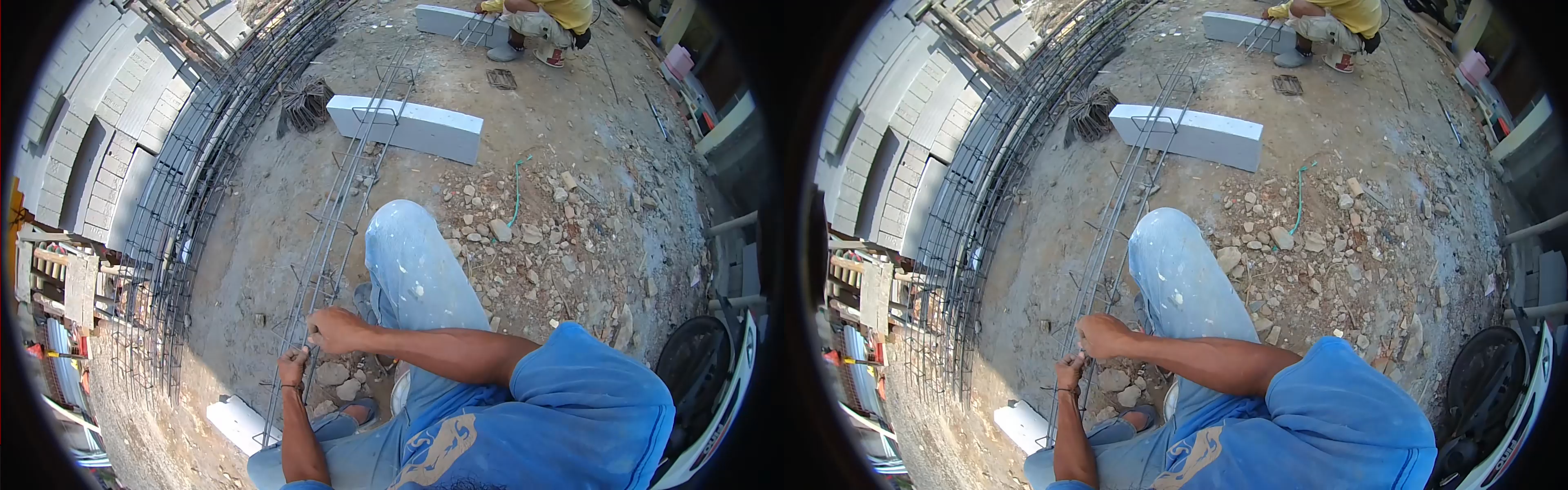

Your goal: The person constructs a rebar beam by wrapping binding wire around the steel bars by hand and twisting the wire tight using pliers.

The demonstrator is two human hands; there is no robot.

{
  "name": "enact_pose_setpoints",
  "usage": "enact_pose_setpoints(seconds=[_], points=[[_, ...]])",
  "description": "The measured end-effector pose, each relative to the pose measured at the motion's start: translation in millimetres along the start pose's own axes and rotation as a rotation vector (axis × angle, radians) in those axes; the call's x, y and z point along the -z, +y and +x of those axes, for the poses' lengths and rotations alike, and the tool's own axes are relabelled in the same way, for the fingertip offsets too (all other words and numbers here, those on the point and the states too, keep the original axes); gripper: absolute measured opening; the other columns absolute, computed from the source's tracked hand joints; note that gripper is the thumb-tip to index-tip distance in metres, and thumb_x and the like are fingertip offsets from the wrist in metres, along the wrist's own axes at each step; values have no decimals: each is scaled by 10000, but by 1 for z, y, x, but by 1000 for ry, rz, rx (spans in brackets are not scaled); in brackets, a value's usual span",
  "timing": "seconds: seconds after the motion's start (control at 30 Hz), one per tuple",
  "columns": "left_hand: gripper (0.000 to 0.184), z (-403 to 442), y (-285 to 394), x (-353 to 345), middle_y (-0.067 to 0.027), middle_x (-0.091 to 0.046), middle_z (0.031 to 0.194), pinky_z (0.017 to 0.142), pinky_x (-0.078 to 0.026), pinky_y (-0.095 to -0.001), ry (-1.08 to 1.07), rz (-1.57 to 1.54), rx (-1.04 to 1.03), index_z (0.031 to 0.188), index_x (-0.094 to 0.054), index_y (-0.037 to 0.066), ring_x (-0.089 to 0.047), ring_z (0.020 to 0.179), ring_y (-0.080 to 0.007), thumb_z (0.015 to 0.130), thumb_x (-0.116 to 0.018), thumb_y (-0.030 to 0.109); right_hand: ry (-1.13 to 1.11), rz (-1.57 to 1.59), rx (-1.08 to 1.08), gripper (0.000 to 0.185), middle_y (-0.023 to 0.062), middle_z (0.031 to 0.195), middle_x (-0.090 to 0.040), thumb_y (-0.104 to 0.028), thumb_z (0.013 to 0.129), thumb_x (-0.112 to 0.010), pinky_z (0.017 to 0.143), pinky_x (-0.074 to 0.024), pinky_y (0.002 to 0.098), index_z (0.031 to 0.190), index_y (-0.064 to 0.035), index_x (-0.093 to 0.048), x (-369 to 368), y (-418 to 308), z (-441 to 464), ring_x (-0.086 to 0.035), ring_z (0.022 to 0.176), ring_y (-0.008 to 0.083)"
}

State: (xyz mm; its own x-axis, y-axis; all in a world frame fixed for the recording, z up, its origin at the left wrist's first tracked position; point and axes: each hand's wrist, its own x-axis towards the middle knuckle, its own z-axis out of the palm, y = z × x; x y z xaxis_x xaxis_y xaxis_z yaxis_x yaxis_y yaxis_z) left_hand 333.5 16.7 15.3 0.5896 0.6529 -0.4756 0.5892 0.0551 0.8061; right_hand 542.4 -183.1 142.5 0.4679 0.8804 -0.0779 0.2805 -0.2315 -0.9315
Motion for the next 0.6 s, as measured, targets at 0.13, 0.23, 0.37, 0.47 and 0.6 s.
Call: enact_pose_setpoints(seconds=[0.13,0.23,0.37,0.47,0.6], points=[[299,-3,-3,-4,7,-564,579,435,-278,-235,2,31,11,667,-631,60,-418,457,-53,873,-743,247,-12,-30,40,175,234,785,-644,-158,800,-670,727,-474,523,806,13,-630,-4,-2,-1,-635,815,439],[295,-4,-1,-4,7,-566,593,451,-299,-245,-21,57,-6,668,-619,65,-433,477,-64,887,-721,235,-23,-53,71,167,234,791,-648,-140,790,-664,735,-476,524,814,22,-632,-8,-8,-1,-636,820,440],[265,-13,5,-15,18,-560,606,470,-322,-254,83,29,6,686,-609,69,-438,493,-76,908,-681,194,-95,-83,145,164,235,817,-658,-134,802,-648,747,-495,508,836,26,-636,15,-43,-21,-647,843,433],[175,-25,24,-37,-2,-615,727,508,-407,-282,133,-363,-144,787,-619,56,-499,574,-92,928,-638,158,89,92,476,144,221,827,-666,-107,832,-656,718,-526,457,869,30,-633,59,-80,-52,-666,809,404],[222,25,-50,20,-71,-657,1043,702,-521,-313,-119,134,136,1117,-602,10,-621,860,-143,957,-583,161,661,310,575,106,153,792,-673,-27,886,-657,642,-537,329,957,47,-632,128,-59,-101,-686,680,260]])
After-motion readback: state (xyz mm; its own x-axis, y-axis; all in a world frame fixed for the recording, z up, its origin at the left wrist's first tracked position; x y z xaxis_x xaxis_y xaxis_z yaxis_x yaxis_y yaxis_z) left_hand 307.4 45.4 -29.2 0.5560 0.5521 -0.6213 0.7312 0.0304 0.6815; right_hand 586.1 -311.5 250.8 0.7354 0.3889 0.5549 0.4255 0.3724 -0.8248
